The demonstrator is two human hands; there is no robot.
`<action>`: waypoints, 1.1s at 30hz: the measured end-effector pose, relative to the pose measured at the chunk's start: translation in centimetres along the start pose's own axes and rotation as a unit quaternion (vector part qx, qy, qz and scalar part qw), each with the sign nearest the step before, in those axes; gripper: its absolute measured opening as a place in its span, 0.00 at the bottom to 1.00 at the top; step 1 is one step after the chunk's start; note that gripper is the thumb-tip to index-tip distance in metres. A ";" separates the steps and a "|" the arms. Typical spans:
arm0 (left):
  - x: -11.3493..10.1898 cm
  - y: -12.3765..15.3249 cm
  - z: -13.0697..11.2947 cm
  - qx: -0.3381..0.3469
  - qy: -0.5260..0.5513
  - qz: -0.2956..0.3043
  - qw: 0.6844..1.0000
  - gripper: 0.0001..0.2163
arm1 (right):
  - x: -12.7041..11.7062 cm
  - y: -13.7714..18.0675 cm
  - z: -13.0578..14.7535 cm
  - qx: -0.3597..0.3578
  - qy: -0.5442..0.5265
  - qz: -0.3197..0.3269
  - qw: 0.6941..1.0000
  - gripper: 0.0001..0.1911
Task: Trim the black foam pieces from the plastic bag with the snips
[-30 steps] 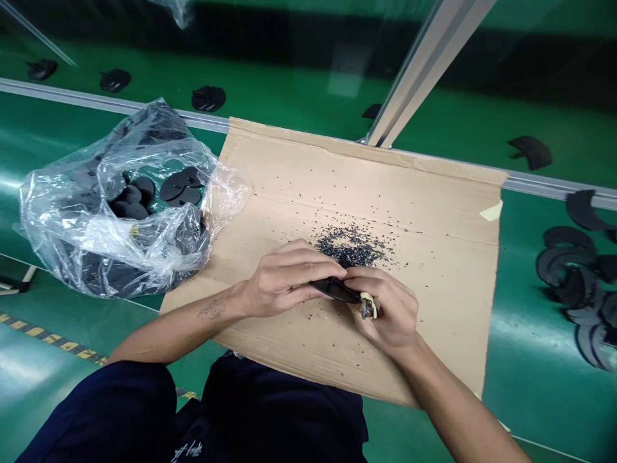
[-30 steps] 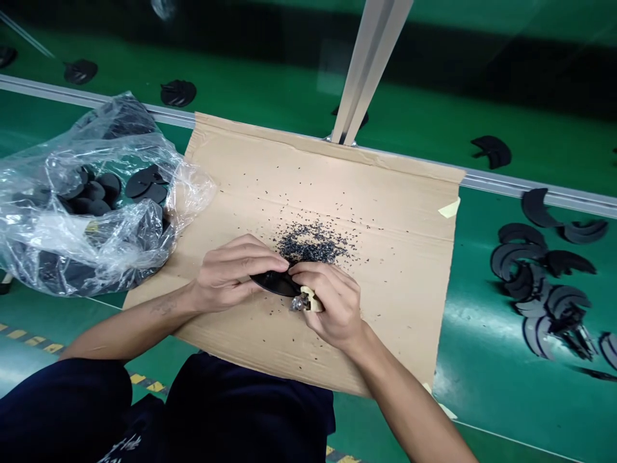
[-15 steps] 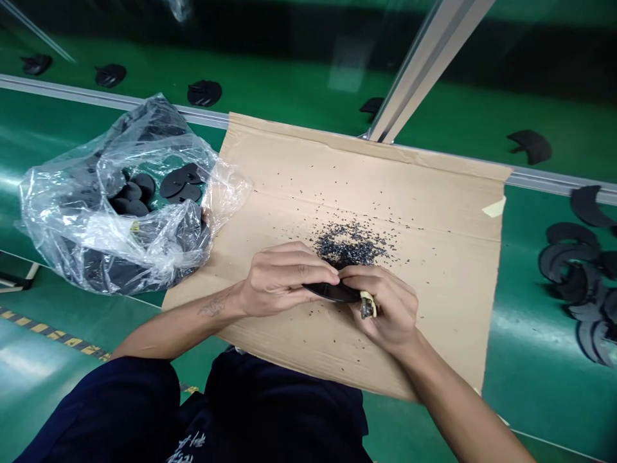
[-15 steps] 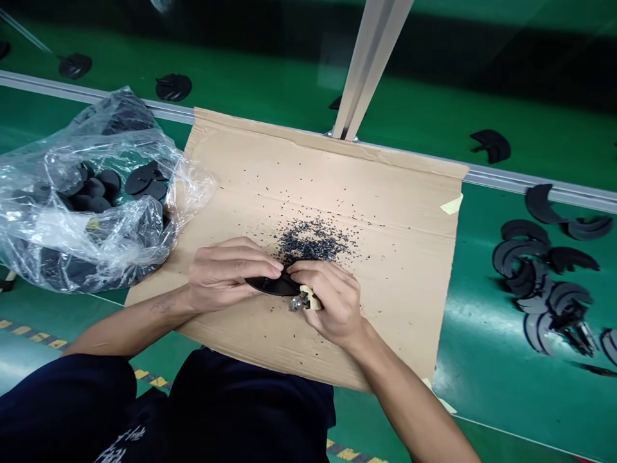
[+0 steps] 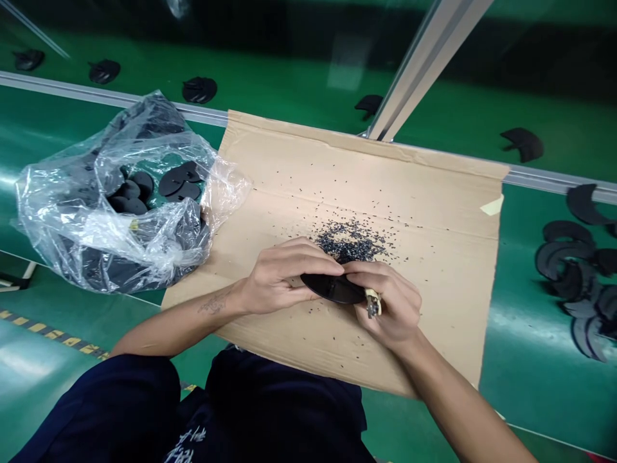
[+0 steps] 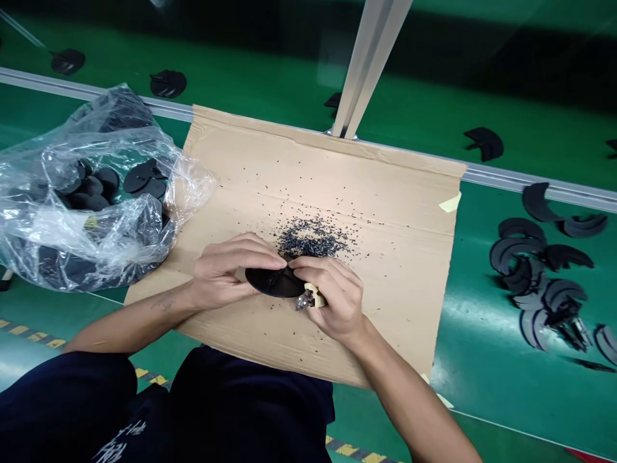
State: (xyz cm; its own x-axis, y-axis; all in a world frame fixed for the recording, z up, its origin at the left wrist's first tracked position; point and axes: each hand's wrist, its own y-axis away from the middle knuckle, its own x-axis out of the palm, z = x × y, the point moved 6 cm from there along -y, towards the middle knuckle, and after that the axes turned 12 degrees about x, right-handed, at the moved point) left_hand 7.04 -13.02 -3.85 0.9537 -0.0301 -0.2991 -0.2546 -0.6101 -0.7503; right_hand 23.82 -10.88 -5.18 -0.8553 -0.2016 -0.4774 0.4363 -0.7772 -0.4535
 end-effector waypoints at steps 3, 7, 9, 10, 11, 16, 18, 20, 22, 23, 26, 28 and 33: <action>0.0 0.0 -0.1 0.008 -0.008 -0.004 1.000 0.13 | -0.1 0.1 0.1 -0.009 0.005 -0.012 1.000 0.06; 0.0 0.0 -0.2 0.015 -0.014 -0.002 1.000 0.12 | -0.2 0.3 0.1 -0.018 0.006 -0.016 1.000 0.07; 0.0 0.0 -0.2 0.015 -0.016 0.003 1.000 0.12 | -0.2 0.3 0.1 -0.017 0.004 -0.012 1.000 0.07; 0.1 0.0 -0.1 0.011 -0.018 0.008 1.000 0.12 | -0.2 0.2 0.1 -0.011 0.000 -0.008 1.000 0.06; 0.1 0.0 0.0 0.004 -0.017 0.014 1.000 0.12 | -0.2 0.1 0.1 0.000 -0.008 -0.003 1.000 0.06; 0.7 0.4 1.0 -0.087 0.013 0.045 0.995 0.12 | 0.2 -0.4 -0.5 0.115 -0.084 0.027 0.989 0.07; 0.7 0.7 1.4 -0.135 0.015 0.031 0.990 0.11 | 0.3 -0.5 -0.8 0.158 -0.099 0.030 0.982 0.06; 0.5 1.1 1.8 -0.183 0.022 -0.003 0.983 0.09 | 0.3 -0.5 -1.0 0.182 -0.099 0.034 0.978 0.05; 0.4 1.6 2.3 -0.232 0.050 -0.035 0.971 0.09 | 0.4 -0.5 -1.0 0.191 -0.089 0.039 0.977 0.04; 0.4 1.9 2.6 -0.256 0.072 -0.047 0.963 0.10 | 0.4 -0.5 -1.0 0.193 -0.087 0.040 0.976 0.05; 0.7 2.5 3.4 -0.329 0.132 -0.057 0.933 0.12 | 0.5 -0.3 -1.3 0.225 -0.110 0.041 0.967 0.07; 0.9 2.8 3.8 -0.364 0.151 -0.055 0.918 0.14 | 0.6 -0.1 -1.6 0.259 -0.137 0.044 0.955 0.09; 0.3 1.8 3.0 -0.276 0.093 -0.049 0.955 0.12 | 0.2 -0.4 -1.9 0.277 -0.123 0.045 0.952 0.10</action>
State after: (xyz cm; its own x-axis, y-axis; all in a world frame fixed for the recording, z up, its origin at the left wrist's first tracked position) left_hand 6.38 -11.70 -7.03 0.9937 -0.0601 -0.0944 -0.0881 -0.9404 -0.3285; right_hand 23.98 -9.48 -6.56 -0.8908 -0.3621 -0.2747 0.3539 -0.9318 0.0806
